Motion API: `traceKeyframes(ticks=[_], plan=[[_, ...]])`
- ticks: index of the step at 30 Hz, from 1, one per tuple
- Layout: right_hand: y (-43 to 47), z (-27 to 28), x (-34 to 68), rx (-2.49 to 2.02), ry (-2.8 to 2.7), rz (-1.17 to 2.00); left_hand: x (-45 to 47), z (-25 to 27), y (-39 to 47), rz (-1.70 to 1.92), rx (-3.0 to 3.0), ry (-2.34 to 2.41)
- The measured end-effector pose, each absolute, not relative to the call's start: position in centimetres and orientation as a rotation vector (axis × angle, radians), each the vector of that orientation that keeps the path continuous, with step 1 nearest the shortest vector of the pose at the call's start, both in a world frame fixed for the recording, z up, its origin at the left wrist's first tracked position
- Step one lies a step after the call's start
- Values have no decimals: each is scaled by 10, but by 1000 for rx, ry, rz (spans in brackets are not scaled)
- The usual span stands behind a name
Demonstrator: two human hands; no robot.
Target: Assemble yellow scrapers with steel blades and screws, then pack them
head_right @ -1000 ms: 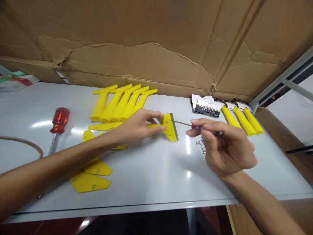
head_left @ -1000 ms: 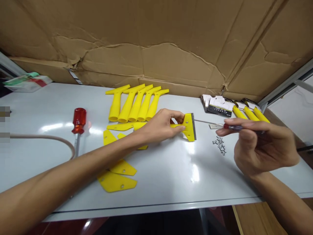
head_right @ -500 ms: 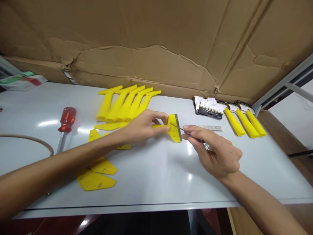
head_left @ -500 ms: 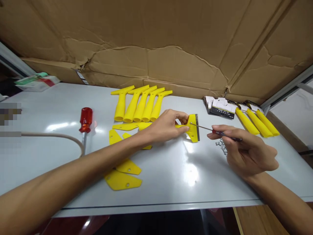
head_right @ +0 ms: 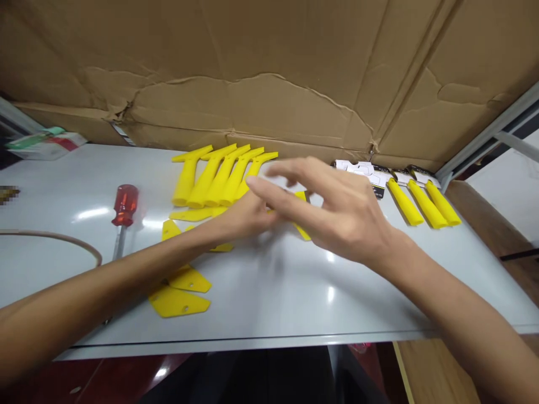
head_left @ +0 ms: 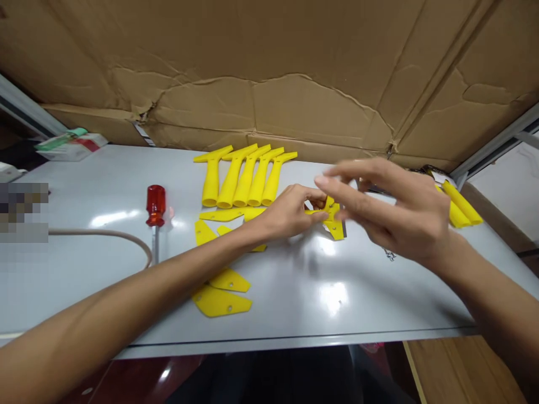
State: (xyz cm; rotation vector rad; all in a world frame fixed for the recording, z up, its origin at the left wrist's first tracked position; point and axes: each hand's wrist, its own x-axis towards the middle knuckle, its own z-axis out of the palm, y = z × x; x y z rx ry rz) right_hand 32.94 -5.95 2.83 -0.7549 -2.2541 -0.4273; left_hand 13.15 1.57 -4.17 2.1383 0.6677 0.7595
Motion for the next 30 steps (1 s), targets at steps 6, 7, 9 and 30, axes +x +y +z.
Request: traceKeyframes(ticks=[6, 7, 9, 30], plan=[[-41, 43, 319, -631, -2283, -344, 134, -53, 28, 761, 2155, 724], [-37, 41, 319, -673, -2261, -368, 134, -53, 29, 763, 2158, 722], [-30, 37, 319, -751, -2227, -402, 133, -52, 30, 773, 2168, 688], [-42, 9, 337, -528, -2184, -518, 134, -38, 23, 698, 2089, 786]])
